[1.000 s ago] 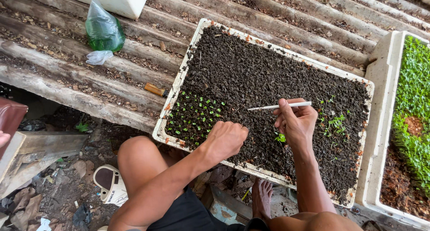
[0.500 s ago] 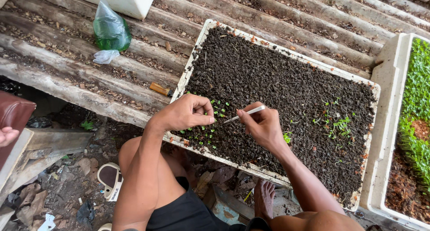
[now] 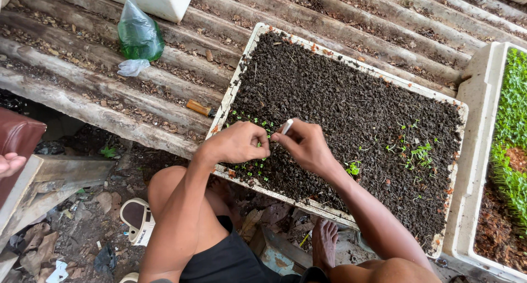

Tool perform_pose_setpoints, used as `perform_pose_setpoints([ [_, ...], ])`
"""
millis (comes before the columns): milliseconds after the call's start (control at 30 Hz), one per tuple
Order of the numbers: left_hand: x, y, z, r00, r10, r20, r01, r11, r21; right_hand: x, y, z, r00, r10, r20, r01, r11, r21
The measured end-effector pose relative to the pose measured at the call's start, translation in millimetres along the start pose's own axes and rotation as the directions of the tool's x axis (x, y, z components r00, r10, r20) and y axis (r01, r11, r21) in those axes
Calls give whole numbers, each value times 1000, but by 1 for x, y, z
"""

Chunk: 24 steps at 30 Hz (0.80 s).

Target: The person uses a white plastic tool and their hands to pick up small green seedlings from a large tray of dark soil and transplants them into a smaller grid tray.

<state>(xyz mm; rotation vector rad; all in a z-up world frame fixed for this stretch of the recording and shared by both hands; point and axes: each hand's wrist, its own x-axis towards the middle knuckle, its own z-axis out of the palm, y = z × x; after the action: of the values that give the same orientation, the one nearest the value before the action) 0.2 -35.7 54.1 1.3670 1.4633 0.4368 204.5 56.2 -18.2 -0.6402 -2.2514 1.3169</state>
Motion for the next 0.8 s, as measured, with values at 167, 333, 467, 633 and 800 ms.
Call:
perform_pose_setpoints([
  [167,19,-7,17,1000,24,20,-25,999,45,-10,11,-8,977,27,-213,2,990,138],
  [333,37,-31,23,990,0,-138,16,993,116,-15,17,-15,915,239,-324,-122,931,344],
  [467,28,-24,17,985,-26,-170,47,992,121,-19,15,-12,865,400,-305,-165,798,579],
  [633,29,-25,19,982,-34,-185,63,987,151,-17,22,-8,858,435,-273,-187,760,623],
  [800,22,-20,18,980,-27,-195,55,988,143,-17,23,-4,890,360,-280,-197,857,475],
])
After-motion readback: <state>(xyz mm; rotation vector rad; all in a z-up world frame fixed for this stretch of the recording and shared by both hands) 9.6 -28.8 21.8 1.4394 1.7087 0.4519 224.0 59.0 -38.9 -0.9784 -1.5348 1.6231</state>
